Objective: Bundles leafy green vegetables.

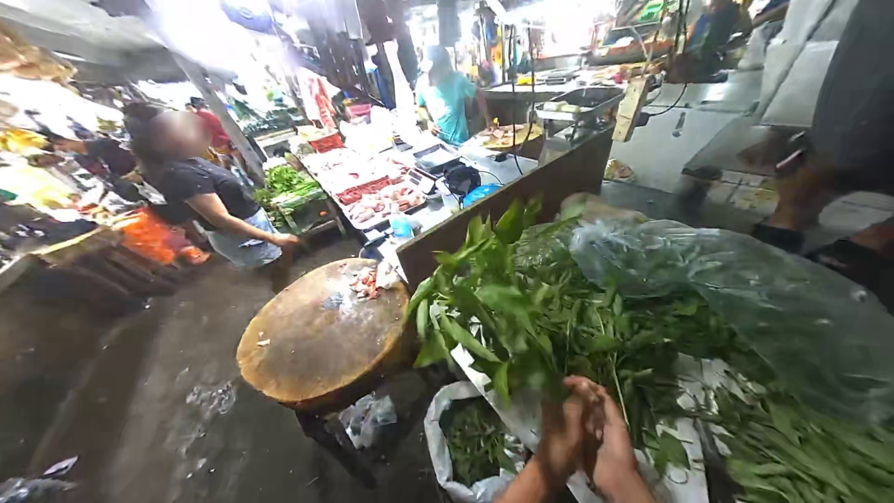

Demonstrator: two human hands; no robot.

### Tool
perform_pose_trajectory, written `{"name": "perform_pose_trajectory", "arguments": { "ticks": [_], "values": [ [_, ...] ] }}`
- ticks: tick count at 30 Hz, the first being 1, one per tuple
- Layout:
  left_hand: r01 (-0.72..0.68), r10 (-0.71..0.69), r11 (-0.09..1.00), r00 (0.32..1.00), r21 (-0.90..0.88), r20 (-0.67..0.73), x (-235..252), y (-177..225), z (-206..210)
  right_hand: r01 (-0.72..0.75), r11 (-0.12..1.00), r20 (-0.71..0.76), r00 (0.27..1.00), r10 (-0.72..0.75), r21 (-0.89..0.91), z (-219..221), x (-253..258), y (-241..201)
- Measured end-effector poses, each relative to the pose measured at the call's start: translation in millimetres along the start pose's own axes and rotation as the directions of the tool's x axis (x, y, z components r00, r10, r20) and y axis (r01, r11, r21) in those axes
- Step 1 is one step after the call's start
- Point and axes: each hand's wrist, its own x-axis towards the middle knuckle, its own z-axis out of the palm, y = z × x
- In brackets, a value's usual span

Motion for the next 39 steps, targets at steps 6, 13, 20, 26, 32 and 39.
{"name": "perform_pose_trajectory", "arguments": {
  "ticks": [6,13,20,26,32,39],
  "values": [
    [0.133,-0.091,0.981,0.957,0.141,-0.274,29,2,-39,0.317,0.482,0.284,0.948,-0.142,-0.817,-9,-8,14],
    [0.258,-0.205,0.811,0.966,0.525,-0.158,43,21,-76,0.263,0.066,0.264,0.964,0.007,-0.962,18,14,40],
    [-0.667,0.125,-0.126,0.723,0.734,0.679,7,87,-103,-0.173,0.747,0.244,0.877,0.413,-0.642,5,15,8],
    [-0.901,-0.358,-0.28,0.418,0.331,0.835,52,92,-82,-0.273,0.707,0.371,0.698,0.613,-0.653,-5,15,-13],
    [-0.567,-0.479,-0.053,0.737,0.822,0.478,112,158,-63,0.055,0.806,0.43,0.866,0.255,-0.59,-13,14,-47],
    [0.025,0.021,0.777,0.998,0.629,-0.066,191,250,-140,0.078,0.972,0.279,0.96,-0.014,-0.22,-73,1,-64]
  ]
}}
